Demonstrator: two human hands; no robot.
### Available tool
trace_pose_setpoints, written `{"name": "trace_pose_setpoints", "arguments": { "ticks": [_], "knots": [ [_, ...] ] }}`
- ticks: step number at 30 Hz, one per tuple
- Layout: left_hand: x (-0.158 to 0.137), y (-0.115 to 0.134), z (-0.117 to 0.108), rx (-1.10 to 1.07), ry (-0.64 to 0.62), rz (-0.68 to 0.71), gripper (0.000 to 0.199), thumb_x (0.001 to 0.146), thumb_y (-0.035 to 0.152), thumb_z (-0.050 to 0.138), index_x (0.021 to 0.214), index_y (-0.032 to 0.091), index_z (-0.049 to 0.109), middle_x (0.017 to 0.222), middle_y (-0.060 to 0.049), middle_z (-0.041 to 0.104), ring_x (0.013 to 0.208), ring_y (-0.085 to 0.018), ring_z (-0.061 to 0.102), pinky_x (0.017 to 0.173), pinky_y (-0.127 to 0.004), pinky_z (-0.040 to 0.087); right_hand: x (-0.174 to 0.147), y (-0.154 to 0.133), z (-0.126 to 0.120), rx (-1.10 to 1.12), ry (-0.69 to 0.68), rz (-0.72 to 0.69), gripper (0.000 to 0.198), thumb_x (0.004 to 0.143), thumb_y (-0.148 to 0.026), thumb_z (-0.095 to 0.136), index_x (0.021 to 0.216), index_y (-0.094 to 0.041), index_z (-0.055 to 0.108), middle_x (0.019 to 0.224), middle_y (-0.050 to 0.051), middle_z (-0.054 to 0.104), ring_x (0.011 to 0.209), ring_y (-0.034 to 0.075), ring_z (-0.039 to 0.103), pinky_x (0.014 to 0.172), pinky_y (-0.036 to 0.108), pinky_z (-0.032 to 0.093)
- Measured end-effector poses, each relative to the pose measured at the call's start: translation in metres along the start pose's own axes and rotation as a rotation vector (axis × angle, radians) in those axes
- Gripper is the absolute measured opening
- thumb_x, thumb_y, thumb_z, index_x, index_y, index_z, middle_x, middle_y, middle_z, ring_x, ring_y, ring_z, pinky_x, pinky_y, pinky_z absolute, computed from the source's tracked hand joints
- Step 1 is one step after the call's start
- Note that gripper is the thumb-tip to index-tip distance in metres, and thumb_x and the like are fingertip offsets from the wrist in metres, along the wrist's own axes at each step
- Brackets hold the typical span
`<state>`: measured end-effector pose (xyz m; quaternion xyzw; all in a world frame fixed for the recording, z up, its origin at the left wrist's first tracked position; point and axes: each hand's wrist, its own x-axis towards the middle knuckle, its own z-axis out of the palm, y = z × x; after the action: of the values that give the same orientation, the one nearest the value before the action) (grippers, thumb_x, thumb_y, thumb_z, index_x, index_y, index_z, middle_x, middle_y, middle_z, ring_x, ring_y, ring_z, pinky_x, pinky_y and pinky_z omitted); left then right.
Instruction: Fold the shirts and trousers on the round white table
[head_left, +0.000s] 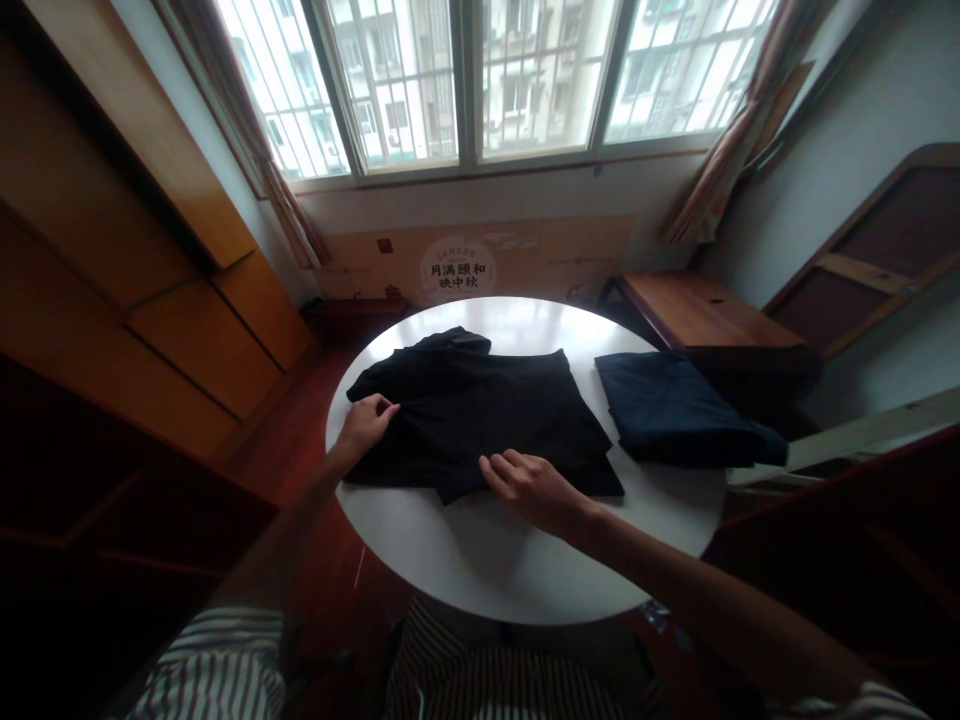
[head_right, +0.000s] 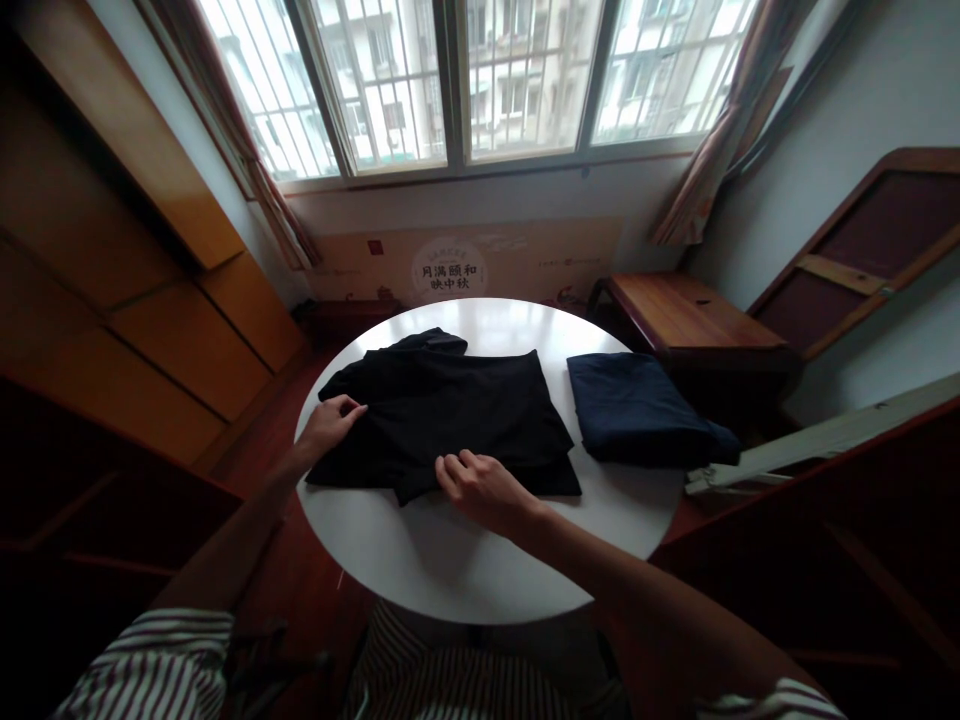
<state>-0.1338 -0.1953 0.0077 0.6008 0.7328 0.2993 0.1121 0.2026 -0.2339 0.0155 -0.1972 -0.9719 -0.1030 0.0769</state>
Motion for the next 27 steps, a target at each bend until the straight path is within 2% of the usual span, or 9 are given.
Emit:
{"name": "trace_pose_setpoints", "arguments": {
  "ticks": [3, 6, 10, 13, 15, 18, 21, 24, 27],
  "knots": [
    [0.005, -0.012, -0.006, -0.116, 0.026, -0.105, 0.03, 0.08, 0.049, 0.066, 0.084, 0.019, 0.067, 0.088, -0.007, 0.072, 0.085, -0.024, 0.068, 0.075, -0.031, 0.05, -0.002, -0.004, -0.003, 0.059, -0.026, 0.023, 0.034, 0.095, -0.009, 0.047, 0.126, -0.009, 0.059, 0.1, 0.013, 0.066, 0.084, 0.022, 0.061, 0.061, 0.03, 0.047],
    [0.001, -0.021, -0.01, -0.182, -0.039, -0.271, 0.053, 0.071, 0.058, 0.073, 0.099, 0.014, 0.067, 0.101, -0.011, 0.073, 0.096, -0.027, 0.069, 0.08, -0.032, 0.052, -0.006, -0.01, -0.002, 0.178, -0.071, -0.01, 0.025, 0.098, -0.03, 0.052, 0.107, -0.012, 0.066, 0.094, 0.011, 0.066, 0.084, 0.022, 0.061, 0.065, 0.03, 0.047],
    [-0.006, -0.02, -0.018, -0.294, -0.309, -0.436, 0.069, 0.058, 0.063, 0.082, 0.099, 0.01, 0.069, 0.102, -0.013, 0.073, 0.102, -0.031, 0.068, 0.083, -0.034, 0.053, -0.001, 0.002, 0.002, 0.397, 0.005, 0.028, 0.035, 0.102, -0.037, 0.044, 0.09, -0.016, 0.068, 0.09, 0.008, 0.067, 0.084, 0.018, 0.061, 0.074, 0.029, 0.046],
    [-0.006, -0.01, -0.028, -0.54, -0.51, -0.42, 0.063, 0.056, 0.052, 0.088, 0.101, 0.012, 0.068, 0.102, -0.011, 0.074, 0.1, -0.028, 0.068, 0.084, -0.034, 0.054, 0.014, 0.028, 0.009, 0.639, 0.087, 0.175, 0.033, 0.101, -0.037, 0.046, 0.089, -0.016, 0.069, 0.089, 0.007, 0.067, 0.08, 0.015, 0.061, 0.071, 0.026, 0.045],
    [-0.003, 0.001, -0.035, -0.738, -0.543, -0.366, 0.061, 0.055, 0.039, 0.09, 0.106, 0.014, 0.066, 0.103, -0.008, 0.074, 0.093, -0.023, 0.069, 0.081, -0.031, 0.055, 0.028, 0.048, 0.014, 0.855, 0.119, 0.31, 0.038, 0.099, -0.044, 0.048, 0.087, -0.015, 0.07, 0.083, 0.006, 0.067, 0.074, 0.015, 0.061, 0.067, 0.025, 0.045],
    [0.003, 0.037, -0.041, -0.909, -0.514, -0.262, 0.052, 0.06, 0.03, 0.087, 0.103, 0.016, 0.063, 0.087, -0.001, 0.072, 0.072, -0.014, 0.067, 0.066, -0.023, 0.054, 0.051, 0.074, 0.013, 1.22, 0.16, 0.49, 0.048, 0.094, -0.057, 0.05, 0.088, -0.014, 0.069, 0.083, 0.006, 0.068, 0.073, 0.016, 0.062, 0.066, 0.027, 0.049],
    [0.005, 0.096, -0.028, -1.015, -0.474, -0.119, 0.042, 0.067, 0.031, 0.081, 0.1, 0.016, 0.061, 0.076, 0.002, 0.066, 0.061, -0.01, 0.061, 0.058, -0.02, 0.05, 0.071, 0.101, -0.005, 1.561, 0.219, 0.591, 0.05, 0.089, -0.064, 0.054, 0.101, -0.017, 0.068, 0.096, 0.008, 0.07, 0.082, 0.019, 0.066, 0.073, 0.031, 0.054],
    [0.0, 0.164, 0.012, -1.103, -0.485, 0.018, 0.053, 0.07, 0.033, 0.08, 0.113, 0.015, 0.055, 0.088, -0.002, 0.067, 0.071, -0.013, 0.064, 0.068, -0.025, 0.053, 0.081, 0.133, -0.027, 1.732, 0.212, 0.587, 0.051, 0.084, -0.061, 0.064, 0.114, -0.02, 0.065, 0.096, 0.008, 0.071, 0.084, 0.021, 0.068, 0.076, 0.034, 0.057],
    [-0.011, 0.212, 0.072, -0.977, -0.43, 0.109, 0.065, 0.07, 0.036, 0.081, 0.122, 0.014, 0.048, 0.105, -0.009, 0.065, 0.09, -0.021, 0.066, 0.081, -0.034, 0.055, 0.075, 0.167, -0.037, 1.596, 0.169, 0.649, 0.055, 0.081, -0.052, 0.072, 0.125, -0.02, 0.062, 0.1, 0.007, 0.071, 0.09, 0.022, 0.069, 0.081, 0.033, 0.057]
  ]
}}
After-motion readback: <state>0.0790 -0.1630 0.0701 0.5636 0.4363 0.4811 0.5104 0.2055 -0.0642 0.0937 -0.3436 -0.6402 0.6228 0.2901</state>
